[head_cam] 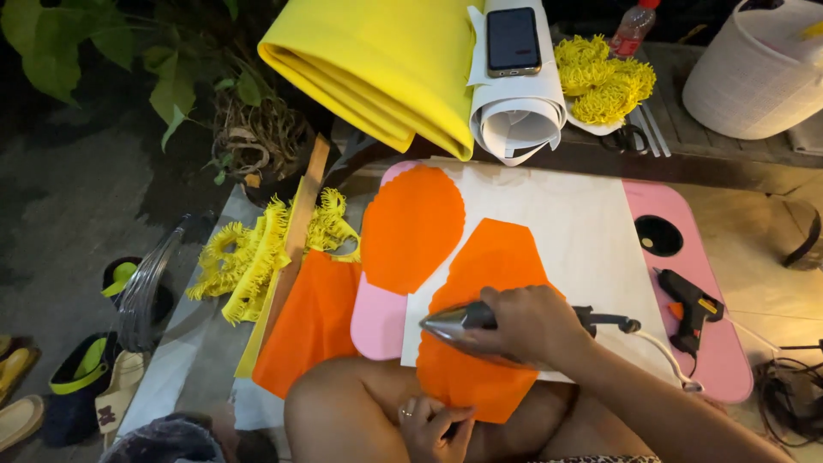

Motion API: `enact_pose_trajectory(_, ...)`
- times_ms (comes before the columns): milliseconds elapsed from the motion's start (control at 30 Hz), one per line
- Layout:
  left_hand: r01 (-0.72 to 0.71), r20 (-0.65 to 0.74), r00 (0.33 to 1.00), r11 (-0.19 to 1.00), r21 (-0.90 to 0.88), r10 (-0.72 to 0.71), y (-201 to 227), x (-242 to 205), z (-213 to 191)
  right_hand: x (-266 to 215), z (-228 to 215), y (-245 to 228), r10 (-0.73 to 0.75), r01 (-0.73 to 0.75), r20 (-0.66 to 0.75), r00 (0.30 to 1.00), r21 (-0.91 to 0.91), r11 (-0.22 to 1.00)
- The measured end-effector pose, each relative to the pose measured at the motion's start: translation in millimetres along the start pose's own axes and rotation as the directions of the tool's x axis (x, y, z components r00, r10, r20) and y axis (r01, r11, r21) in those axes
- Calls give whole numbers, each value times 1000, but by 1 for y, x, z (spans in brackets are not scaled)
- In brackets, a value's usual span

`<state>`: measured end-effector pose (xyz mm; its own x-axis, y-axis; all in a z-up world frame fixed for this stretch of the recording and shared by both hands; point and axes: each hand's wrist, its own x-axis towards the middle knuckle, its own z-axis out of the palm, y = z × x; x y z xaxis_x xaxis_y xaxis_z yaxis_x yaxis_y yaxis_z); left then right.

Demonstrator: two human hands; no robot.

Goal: Ironing orange fabric pieces on a white board using a handheld iron.

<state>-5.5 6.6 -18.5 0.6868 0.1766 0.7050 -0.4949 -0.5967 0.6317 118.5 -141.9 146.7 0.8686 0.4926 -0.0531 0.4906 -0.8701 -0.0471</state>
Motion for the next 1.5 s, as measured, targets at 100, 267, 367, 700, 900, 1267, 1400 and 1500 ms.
enact_pose_trajectory(100,-49,9,999,999,2,49,-4,2,-2,16,-14,4,131,-129,133,982,-25,991)
enact_pose_trajectory(267,-44,3,999,999,26,44,-10,-6,3,43,-2,32,201,-193,78,976,-98,976)
enact_pose_trajectory(367,-42,10,999,999,6,42,-4,1,1,54,-5,42,263,-256,64,963,-109,961)
enact_pose_trajectory(700,146,61,987,988,44,-148,31,15,-11,69,-16,66,268,-266,31,963,-51,963)
enact_pose_trajectory(900,112,89,990,993,-34,-109,39,3,-22,38,-59,87,516,-492,-143,844,176,853)
enact_pose_trajectory(1267,103,114,989,993,-56,-97,32,-12,-28,19,-32,19,220,-219,43,974,-26,975)
enact_pose_trajectory(1400,72,94,993,997,-37,-68,22,-17,-28,18,-9,-1,24,-25,80,997,17,1000)
enact_pose_trajectory(1500,93,131,988,994,-56,-85,18,-25,-27,23,-4,4,-14,15,37,999,-32,999)
